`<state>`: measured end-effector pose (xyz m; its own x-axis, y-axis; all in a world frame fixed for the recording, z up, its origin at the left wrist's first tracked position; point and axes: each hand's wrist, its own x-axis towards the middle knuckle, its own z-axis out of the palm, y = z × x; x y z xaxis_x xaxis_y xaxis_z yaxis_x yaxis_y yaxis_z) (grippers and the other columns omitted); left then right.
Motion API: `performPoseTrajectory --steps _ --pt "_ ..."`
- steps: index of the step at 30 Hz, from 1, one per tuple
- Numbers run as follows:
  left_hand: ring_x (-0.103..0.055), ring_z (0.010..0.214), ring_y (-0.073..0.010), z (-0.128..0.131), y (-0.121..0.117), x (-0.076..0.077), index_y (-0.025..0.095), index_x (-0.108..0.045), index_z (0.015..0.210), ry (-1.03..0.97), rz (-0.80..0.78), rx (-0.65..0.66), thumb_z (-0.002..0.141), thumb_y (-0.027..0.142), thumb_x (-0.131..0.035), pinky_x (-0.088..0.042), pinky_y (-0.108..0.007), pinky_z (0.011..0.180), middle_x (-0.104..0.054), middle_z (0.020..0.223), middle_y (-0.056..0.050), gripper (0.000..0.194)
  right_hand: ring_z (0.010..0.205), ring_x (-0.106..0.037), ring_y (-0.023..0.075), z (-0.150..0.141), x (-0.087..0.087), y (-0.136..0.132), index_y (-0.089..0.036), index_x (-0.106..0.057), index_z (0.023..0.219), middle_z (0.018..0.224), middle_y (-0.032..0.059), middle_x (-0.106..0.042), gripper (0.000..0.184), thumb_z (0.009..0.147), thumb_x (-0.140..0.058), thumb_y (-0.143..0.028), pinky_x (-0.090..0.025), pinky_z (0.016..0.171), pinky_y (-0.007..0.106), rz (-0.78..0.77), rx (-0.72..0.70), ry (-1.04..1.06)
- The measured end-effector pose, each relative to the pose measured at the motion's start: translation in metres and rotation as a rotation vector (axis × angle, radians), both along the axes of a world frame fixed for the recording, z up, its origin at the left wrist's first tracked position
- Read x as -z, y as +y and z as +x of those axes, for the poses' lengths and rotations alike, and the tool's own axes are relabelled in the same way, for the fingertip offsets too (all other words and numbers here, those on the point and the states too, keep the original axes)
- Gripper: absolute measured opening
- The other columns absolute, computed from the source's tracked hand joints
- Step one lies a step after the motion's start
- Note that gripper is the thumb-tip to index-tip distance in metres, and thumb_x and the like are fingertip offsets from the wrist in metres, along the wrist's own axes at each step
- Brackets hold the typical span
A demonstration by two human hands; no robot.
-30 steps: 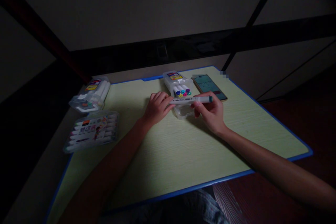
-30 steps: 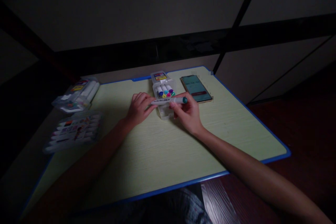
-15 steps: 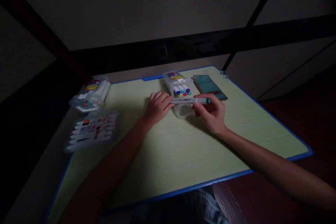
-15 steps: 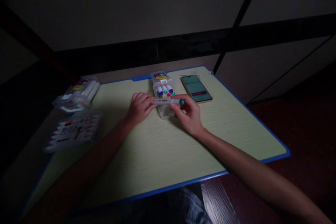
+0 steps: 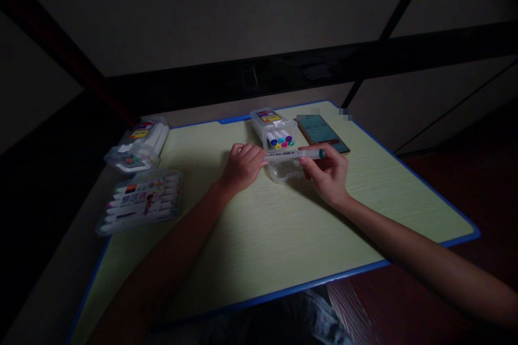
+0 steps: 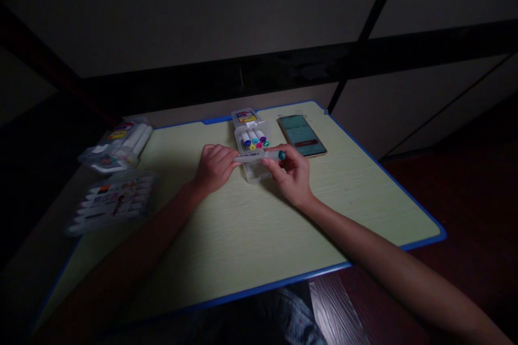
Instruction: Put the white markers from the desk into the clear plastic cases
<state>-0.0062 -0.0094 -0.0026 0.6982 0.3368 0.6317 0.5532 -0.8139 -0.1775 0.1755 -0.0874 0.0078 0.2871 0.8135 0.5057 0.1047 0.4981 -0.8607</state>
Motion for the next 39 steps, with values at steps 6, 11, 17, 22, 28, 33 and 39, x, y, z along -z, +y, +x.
performPoseTrajectory --steps 6,11,17,22,28,33,39 --pt "-0.05 0.076 -0.0182 0.0 -0.002 0.0 0.016 -0.056 0.09 0.018 0.009 -0.008 0.091 0.031 -0.039 -0.03 -0.034 0.07 -0.061 0.078 -0.005 0.023 0.038 -0.039 0.0044 -0.001 0.003 -0.001 -0.019 -0.059 0.076 0.056 -0.0059 -0.051 0.02 0.068 -0.068 -0.035 -0.032 0.033 0.017 -0.013 0.008 0.017" --pt "-0.05 0.076 -0.0183 -0.001 0.0 0.0 0.016 -0.056 0.09 0.021 0.018 0.0 0.09 0.032 -0.041 -0.03 -0.033 0.071 -0.061 0.077 -0.005 0.022 0.038 -0.039 0.0046 -0.001 0.003 0.001 -0.019 -0.058 0.074 0.056 -0.0059 -0.051 0.02 0.068 -0.068 -0.034 -0.032 0.033 0.018 -0.021 -0.004 0.032" --pt "-0.049 0.079 -0.0195 -0.002 0.002 0.001 0.015 -0.057 0.089 0.009 -0.065 -0.011 0.088 0.03 -0.044 -0.033 -0.033 0.073 -0.061 0.08 -0.006 0.02 0.043 -0.041 0.0064 -0.002 0.002 0.001 -0.019 -0.06 0.076 0.059 -0.0045 -0.052 0.018 0.069 -0.066 -0.034 -0.033 0.037 0.019 -0.02 0.032 -0.064" --pt "-0.049 0.08 -0.0198 -0.002 0.003 0.001 0.015 -0.057 0.089 -0.016 -0.088 0.001 0.087 0.028 -0.046 -0.034 -0.033 0.072 -0.061 0.083 -0.006 0.018 0.05 -0.046 0.0087 -0.001 0.003 -0.001 -0.02 -0.06 0.076 0.065 -0.0027 -0.056 0.014 0.07 -0.067 -0.032 -0.038 0.043 0.021 0.065 0.032 -0.195" --pt "-0.049 0.08 -0.0191 -0.001 0.003 0.0 0.015 -0.057 0.092 -0.002 -0.08 0.027 0.085 0.026 -0.049 -0.035 -0.031 0.073 -0.061 0.085 -0.006 0.015 0.061 -0.053 0.0125 0.002 0.004 -0.004 -0.023 -0.062 0.084 0.073 -0.0003 -0.061 0.019 0.069 -0.069 -0.031 -0.044 0.052 0.025 0.166 0.027 -0.329" --pt "-0.05 0.083 -0.019 -0.001 0.003 -0.001 0.014 -0.056 0.098 0.002 -0.099 0.041 0.086 0.023 -0.046 -0.036 -0.031 0.073 -0.061 0.089 -0.007 0.018 0.059 -0.053 0.0133 0.004 0.005 -0.007 -0.027 -0.059 0.107 0.081 0.0014 -0.062 0.039 0.07 -0.069 -0.03 -0.045 0.049 0.026 0.162 -0.013 -0.303" --pt "-0.05 0.085 -0.0193 0.0 0.003 0.001 0.013 -0.055 0.102 -0.008 -0.108 0.04 0.087 0.023 -0.044 -0.036 -0.031 0.074 -0.061 0.091 -0.008 0.021 0.061 -0.053 0.013 0.01 -0.004 -0.008 -0.03 -0.062 0.106 0.078 0.0003 -0.064 0.032 0.075 -0.064 -0.024 -0.045 0.052 0.026 0.281 0.006 -0.412"
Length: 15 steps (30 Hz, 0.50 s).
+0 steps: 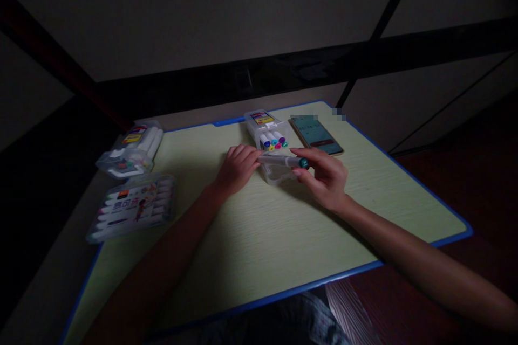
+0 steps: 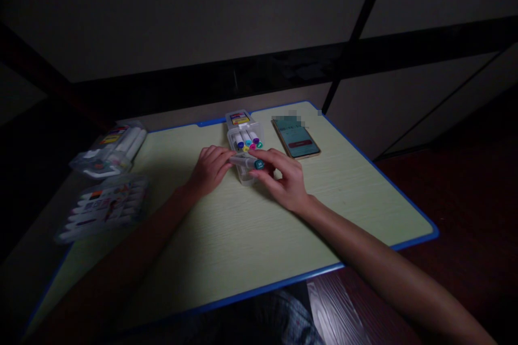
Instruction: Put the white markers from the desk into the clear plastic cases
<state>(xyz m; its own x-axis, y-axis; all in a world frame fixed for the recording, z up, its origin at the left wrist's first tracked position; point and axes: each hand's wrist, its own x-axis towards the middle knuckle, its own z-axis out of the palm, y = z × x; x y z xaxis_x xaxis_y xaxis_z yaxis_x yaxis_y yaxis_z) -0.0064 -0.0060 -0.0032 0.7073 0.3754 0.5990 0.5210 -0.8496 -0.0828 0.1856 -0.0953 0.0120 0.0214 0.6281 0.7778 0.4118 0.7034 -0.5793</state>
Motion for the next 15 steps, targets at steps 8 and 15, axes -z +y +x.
performPoseTrajectory --steps 8,15 --pt "-0.051 0.087 -0.0192 0.0002 -0.0005 -0.0004 0.013 -0.054 0.105 0.012 -0.037 -0.002 0.088 0.022 -0.042 -0.036 -0.031 0.076 -0.062 0.095 -0.008 0.023 0.055 -0.05 0.0111 -0.0013 -0.004 0.0024 -0.026 -0.065 0.1 0.063 -0.003 -0.057 0.027 0.074 -0.066 -0.022 -0.04 0.049 0.024 0.077 -0.033 -0.07" --pt "-0.051 0.086 -0.0186 0.0 0.0002 0.0004 0.013 -0.055 0.102 -0.011 -0.024 0.044 0.089 0.023 -0.039 -0.037 -0.031 0.075 -0.062 0.094 -0.007 0.022 0.059 -0.052 0.0121 -0.0028 -0.0064 0.0014 -0.025 -0.064 0.1 0.067 -0.0023 -0.061 0.027 0.074 -0.066 -0.019 -0.041 0.052 0.025 0.097 -0.053 -0.089"
